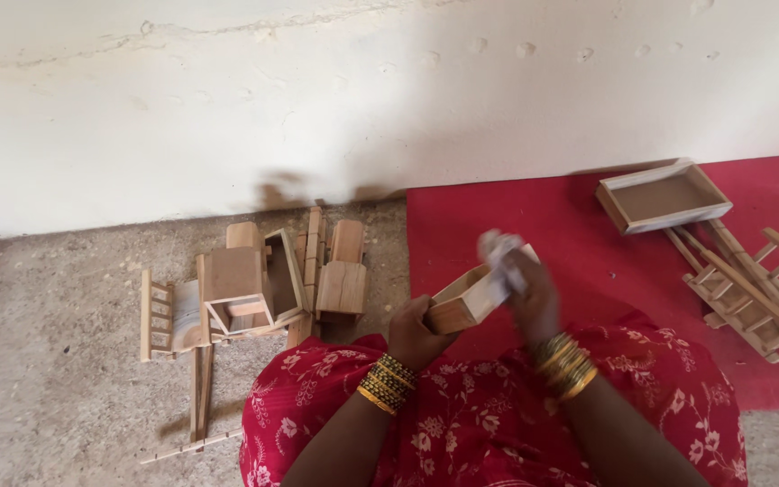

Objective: The person sits on the floor and wipes small wooden toy furniture pieces one at a time with a cloth, turning each piece to clean its surfaces and setting it aside on the mat.

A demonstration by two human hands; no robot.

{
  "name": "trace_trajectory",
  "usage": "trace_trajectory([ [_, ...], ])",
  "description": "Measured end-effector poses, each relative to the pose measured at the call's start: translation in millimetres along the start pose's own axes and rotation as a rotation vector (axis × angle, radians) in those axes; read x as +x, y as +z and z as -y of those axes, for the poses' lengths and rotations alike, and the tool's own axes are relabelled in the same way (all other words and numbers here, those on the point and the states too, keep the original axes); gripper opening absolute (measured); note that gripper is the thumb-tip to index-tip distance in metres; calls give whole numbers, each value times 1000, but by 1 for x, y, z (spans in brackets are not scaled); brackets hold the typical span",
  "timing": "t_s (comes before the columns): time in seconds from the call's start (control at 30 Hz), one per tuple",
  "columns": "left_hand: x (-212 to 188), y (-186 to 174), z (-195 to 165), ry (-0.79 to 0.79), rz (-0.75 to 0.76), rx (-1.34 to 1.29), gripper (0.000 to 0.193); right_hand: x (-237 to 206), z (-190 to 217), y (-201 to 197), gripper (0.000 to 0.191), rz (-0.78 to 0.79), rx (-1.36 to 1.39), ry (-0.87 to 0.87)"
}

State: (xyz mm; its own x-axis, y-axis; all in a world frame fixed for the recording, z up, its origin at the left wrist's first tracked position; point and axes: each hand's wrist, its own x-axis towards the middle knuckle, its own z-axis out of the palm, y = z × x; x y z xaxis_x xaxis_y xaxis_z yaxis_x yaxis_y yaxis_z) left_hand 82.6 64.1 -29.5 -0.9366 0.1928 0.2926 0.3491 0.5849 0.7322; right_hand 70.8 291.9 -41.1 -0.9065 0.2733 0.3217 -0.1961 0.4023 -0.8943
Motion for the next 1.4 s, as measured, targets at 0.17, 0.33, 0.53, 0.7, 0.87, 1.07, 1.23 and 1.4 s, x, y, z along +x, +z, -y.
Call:
trace_trajectory([
  [0.17, -1, 16, 17, -263, 102, -392, 45, 22, -1, -20, 36, -157, -5, 23],
  [0.33, 1, 52, 42, -582, 27, -1158, 43, -30, 31, 29, 26, 121, -327, -112],
  [0.53, 4, 38, 45, -667, -10, -1661, 59, -63, 51, 46, 27, 261, -173, -804],
  [0.7, 8, 23, 28, -865, -141, -1550, 59, -1, 46, 10, 32, -133, -95, -136],
  [0.87, 9, 34, 33, -764, -143, -1638, 57, -39, 66, 26, 33, 161, 413, 152],
  [1.07, 8, 19, 34, -678, -104, -1698, 55, -80, 70, 50, 23, 560, 392, -182],
  [1.23, 6, 12, 27, -832, -181, -1786, 51, -15, 54, 14, 23, -241, -168, -527],
  [1.4, 12, 18, 48, -694, -87, -1747, 53, -4, 32, -13, 10, -179, 306, -144],
])
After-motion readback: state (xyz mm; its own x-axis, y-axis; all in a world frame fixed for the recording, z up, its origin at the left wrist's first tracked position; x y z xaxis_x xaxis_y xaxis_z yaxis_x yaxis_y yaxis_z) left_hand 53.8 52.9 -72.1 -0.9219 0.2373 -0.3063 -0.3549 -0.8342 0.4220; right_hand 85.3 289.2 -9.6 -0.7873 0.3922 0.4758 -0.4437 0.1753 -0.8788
